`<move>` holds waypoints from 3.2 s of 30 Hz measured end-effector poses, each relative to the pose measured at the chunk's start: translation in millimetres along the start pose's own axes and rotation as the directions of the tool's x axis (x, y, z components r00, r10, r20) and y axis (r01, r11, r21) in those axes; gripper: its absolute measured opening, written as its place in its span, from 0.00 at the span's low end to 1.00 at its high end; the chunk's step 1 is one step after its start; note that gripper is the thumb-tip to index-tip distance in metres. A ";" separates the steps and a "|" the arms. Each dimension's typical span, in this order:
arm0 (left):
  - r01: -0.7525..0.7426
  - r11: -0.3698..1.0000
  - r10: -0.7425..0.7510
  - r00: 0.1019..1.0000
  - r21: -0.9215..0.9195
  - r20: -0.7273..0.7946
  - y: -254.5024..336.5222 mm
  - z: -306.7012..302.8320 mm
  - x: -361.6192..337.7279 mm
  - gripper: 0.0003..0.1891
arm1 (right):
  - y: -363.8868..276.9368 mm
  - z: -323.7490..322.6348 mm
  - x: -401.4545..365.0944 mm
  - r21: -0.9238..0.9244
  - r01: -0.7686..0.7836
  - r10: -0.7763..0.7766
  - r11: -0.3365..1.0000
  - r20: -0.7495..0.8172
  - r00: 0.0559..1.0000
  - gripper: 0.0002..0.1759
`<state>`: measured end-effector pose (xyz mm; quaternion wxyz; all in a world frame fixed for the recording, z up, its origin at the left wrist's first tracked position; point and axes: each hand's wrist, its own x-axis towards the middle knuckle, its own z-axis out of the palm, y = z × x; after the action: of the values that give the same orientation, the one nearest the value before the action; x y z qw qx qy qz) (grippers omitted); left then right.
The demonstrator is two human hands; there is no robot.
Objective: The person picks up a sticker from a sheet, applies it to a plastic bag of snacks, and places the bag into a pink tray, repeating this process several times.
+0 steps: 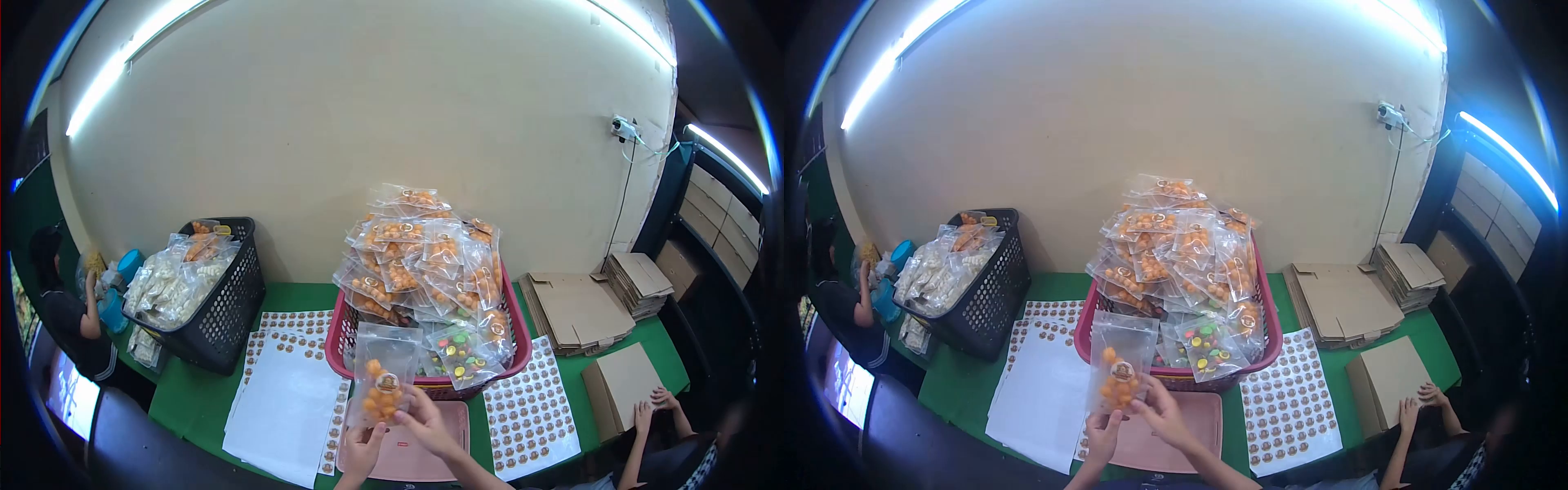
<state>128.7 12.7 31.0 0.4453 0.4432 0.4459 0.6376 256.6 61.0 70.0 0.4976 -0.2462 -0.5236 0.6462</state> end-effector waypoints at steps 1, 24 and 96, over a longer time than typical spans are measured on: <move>-0.038 0.999 0.038 0.999 0.000 0.014 6.2 3.7 2.9 0.15 | -7.8 -9.1 -2.3 -0.037 0.010 -0.013 0.999 -0.063 0.998 0.25; 0.141 0.990 -0.143 0.981 -0.025 -0.131 -16.5 -29.8 6.7 0.10 | -99.9 -195.7 202.3 -0.962 0.098 -0.646 0.256 -0.095 0.758 0.14; 0.039 0.924 -0.302 0.684 -0.380 -0.664 30.9 -426.3 -82.2 0.08 | 196.9 203.2 68.6 0.279 -0.427 0.480 0.860 -0.163 0.862 0.07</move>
<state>-269.6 -146.9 -42.3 0.3651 0.0353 0.5073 0.7798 -16.2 43.6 -30.5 0.4123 -0.3752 -0.3102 0.7701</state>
